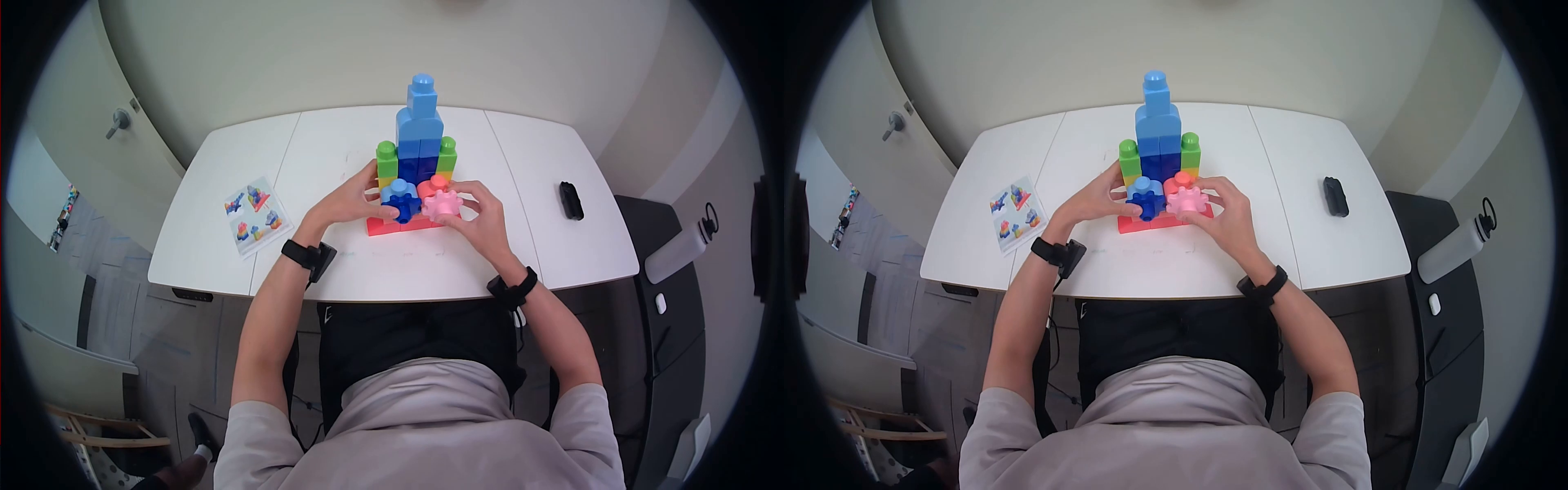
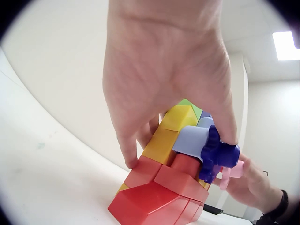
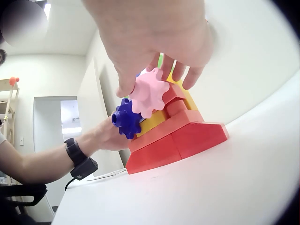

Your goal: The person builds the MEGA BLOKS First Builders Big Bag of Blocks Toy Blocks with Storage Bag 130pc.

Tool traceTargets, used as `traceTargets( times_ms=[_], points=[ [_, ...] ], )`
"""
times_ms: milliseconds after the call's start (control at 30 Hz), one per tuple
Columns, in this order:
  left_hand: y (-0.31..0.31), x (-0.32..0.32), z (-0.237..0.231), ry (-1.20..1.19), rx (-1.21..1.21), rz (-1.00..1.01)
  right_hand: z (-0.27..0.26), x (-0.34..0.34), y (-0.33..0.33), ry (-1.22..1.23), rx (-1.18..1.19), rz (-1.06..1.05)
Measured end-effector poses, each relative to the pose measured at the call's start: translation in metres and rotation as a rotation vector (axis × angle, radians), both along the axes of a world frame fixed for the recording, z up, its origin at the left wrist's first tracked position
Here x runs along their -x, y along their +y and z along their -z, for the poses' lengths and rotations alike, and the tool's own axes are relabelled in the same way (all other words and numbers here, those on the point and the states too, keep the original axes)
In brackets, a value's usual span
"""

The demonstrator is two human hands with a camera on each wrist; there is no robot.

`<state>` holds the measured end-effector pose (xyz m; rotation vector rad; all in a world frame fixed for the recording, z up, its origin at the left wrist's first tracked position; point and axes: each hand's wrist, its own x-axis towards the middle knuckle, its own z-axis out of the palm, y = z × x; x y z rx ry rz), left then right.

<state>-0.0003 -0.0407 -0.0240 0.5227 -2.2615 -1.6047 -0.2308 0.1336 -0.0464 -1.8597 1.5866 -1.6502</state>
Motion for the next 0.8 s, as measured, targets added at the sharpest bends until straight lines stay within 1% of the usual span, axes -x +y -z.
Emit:
traceTargets(
  times_ms=[67,200,300,400,467,600,667,800],
  points=[
    [0.000,0.001,0.001,0.022,-0.021,-0.003,0.002,0.001,-0.001,-0.060,-0.039,-0.005],
    [0.001,0.001,0.001,0.027,-0.034,0.001,-0.003,0.000,-0.001,-0.066,-0.067,0.006],
    [0.003,0.001,0.000,0.025,-0.008,-0.021,-0.007,-0.002,0.000,-0.044,-0.099,0.050],
    [0.002,0.002,0.003,0.039,-0.014,-0.020,-0.007,0.000,0.000,-0.007,-0.051,0.002],
    [0.000,0.002,0.003,0.022,-0.048,-0.014,-0.010,0.003,0.000,0.087,-0.064,-0.007],
    [0.000,0.003,0.003,0.015,-0.045,-0.012,-0.009,0.005,-0.001,0.066,-0.090,-0.007],
    [0.003,0.003,0.002,0.041,-0.048,-0.025,-0.006,0.009,-0.003,0.121,-0.086,-0.026],
    [0.001,0.004,0.005,0.035,-0.044,-0.019,-0.012,0.009,0.000,0.135,-0.127,-0.019]
  ],
)
